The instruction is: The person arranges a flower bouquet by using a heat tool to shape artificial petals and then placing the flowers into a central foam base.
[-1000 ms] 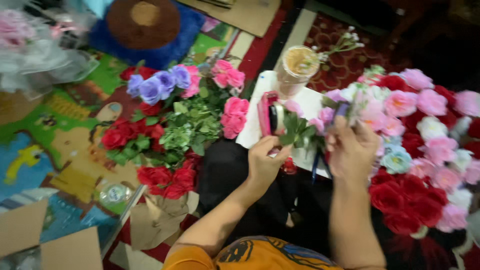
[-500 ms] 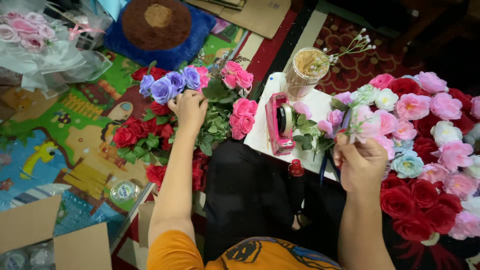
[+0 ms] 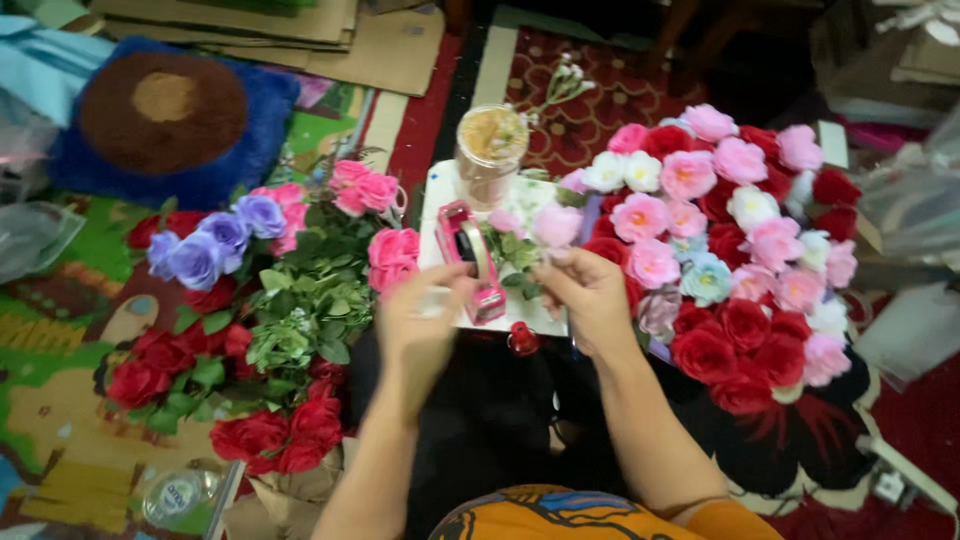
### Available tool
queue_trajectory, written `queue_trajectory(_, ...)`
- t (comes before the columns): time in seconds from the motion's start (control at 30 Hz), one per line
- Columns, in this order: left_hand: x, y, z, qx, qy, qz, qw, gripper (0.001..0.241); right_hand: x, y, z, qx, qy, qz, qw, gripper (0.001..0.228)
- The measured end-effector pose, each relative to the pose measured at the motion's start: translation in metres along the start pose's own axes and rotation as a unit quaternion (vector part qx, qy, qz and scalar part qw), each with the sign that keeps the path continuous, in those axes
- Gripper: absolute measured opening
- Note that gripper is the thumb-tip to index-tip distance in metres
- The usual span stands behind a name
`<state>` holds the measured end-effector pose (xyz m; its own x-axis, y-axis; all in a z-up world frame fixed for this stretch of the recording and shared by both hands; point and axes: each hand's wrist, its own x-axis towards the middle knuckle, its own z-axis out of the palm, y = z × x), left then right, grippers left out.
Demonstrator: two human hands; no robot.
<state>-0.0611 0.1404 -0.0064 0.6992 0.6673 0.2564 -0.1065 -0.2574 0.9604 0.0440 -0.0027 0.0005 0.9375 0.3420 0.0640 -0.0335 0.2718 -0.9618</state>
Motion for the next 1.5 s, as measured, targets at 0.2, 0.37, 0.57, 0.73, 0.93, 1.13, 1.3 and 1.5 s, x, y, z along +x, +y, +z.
queue_trajectory(0.2, -0.002, -0.005, 0.058, -0.14, -0.094, -0.109, 0.98, 0.021, -0.001, 0.006, -0.014, -0.04, -0.014, 0.014, 0.999, 0.008)
queue_trajectory(0.37, -0.006, 0.005, 0.08, -0.249, -0.101, -0.198, 0.943, 0.016, -0.004, 0.011, -0.025, -0.048, -0.007, 0.034, 0.998, 0.007)
queue_trajectory(0.57, -0.007, -0.005, 0.088, -0.307, -0.065, -0.224, 0.923, 0.003, -0.01, 0.003, -0.023, -0.049, -0.032, 0.047, 0.997, 0.013)
queue_trajectory(0.73, -0.005, -0.005, 0.084, -0.293, -0.057, -0.286, 0.911, 0.008, -0.01, -0.002, -0.024, -0.043, -0.054, 0.047, 0.996, 0.012)
queue_trajectory(0.93, -0.007, 0.01, 0.083, -0.334, -0.058, -0.281, 0.898, 0.006, -0.016, -0.004, -0.02, -0.007, -0.078, 0.082, 0.994, 0.017)
queue_trajectory(1.13, -0.01, -0.013, 0.09, -0.4, -0.067, -0.278, 0.871, 0.011, -0.016, 0.004, -0.024, -0.009, -0.066, 0.071, 0.995, 0.018)
queue_trajectory(1.3, -0.013, -0.027, 0.093, -0.427, -0.053, -0.283, 0.857, 0.015, -0.019, 0.009, -0.025, -0.011, -0.062, 0.06, 0.996, 0.019)
queue_trajectory(1.5, -0.019, -0.005, 0.092, -0.425, -0.039, -0.292, 0.856, 0.012, -0.022, 0.006, -0.023, -0.022, -0.045, 0.038, 0.998, 0.017)
